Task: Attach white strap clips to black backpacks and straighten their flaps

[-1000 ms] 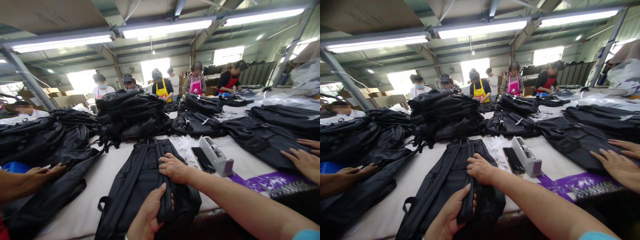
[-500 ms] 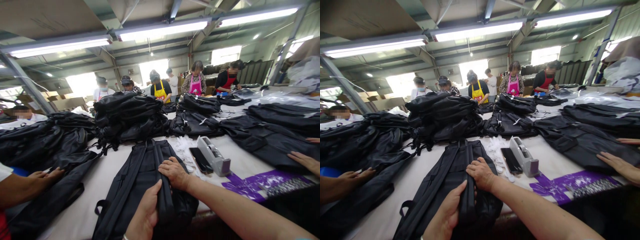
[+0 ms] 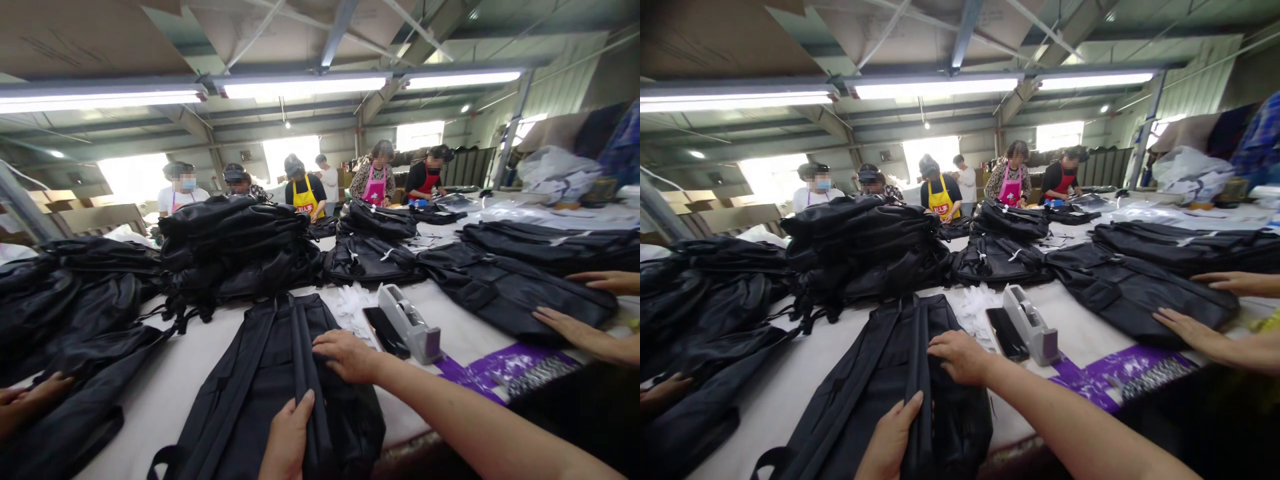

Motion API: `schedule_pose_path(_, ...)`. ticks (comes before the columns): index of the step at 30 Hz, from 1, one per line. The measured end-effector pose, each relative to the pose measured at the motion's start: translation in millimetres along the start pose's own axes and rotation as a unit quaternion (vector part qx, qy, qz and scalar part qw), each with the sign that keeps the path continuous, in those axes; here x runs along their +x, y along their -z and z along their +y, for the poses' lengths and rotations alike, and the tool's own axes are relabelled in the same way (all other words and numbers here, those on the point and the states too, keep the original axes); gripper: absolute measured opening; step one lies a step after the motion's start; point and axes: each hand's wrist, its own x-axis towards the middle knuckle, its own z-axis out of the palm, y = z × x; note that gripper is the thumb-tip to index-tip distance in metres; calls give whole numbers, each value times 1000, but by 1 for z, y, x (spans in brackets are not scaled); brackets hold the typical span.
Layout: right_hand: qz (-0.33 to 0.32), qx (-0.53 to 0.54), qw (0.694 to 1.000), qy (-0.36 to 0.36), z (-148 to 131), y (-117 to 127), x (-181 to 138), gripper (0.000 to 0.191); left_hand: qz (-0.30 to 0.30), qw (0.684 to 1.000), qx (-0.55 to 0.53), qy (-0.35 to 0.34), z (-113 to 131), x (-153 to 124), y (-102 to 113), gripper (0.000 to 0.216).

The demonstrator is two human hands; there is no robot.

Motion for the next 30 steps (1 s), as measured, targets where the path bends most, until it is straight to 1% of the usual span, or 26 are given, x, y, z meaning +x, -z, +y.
schedule_pose_path(1,5,-14,998,-67,13,6,-1,44,-2,1000,9,2,-1,2,2,30)
schedule_pose_path(3,25,-52,976,-212,40,18,-3,35,-3,1000,21,2,-3,4,5,32)
schedule_pose_path(4,35,-69,960,-268,52,23,-4,33,-7,1000,23,2,-4,4,5,33)
schedule_pose_path(5,43,-82,947,-307,63,26,-4,33,-13,1000,25,0,-4,4,6,33)
schedule_pose_path(8,45,-99,925,-364,84,24,-2,31,-33,999,28,-8,-3,3,7,37)
schedule_pose_path(10,43,-103,915,-387,88,18,4,33,-42,998,34,-15,-2,4,9,40)
schedule_pose_path(13,60,-114,898,-420,87,9,19,41,-48,997,53,-19,-2,9,12,47)
schedule_pose_path(15,72,-121,888,-438,87,7,29,46,-45,997,60,-17,-2,13,14,50)
schedule_pose_path(17,75,-122,886,-441,87,11,35,43,-42,997,58,-10,-2,14,15,50)
schedule_pose_path(19,69,-119,894,-426,87,19,36,38,-48,997,55,-7,-2,14,14,49)
schedule_pose_path(21,50,-114,911,-394,84,30,30,36,-49,997,51,-8,-3,11,13,46)
schedule_pose_path(24,-13,-97,940,-328,71,45,4,31,-31,999,42,2,-6,9,11,42)
schedule_pose_path(26,-66,-94,947,-298,54,53,-22,26,-18,999,38,15,-7,9,11,40)
schedule_pose_path(28,-108,-112,941,-300,32,54,-50,23,-14,999,38,24,-5,8,10,40)
schedule_pose_path(30,-130,-145,926,-322,11,48,-76,20,-23,999,40,25,-2,8,10,42)
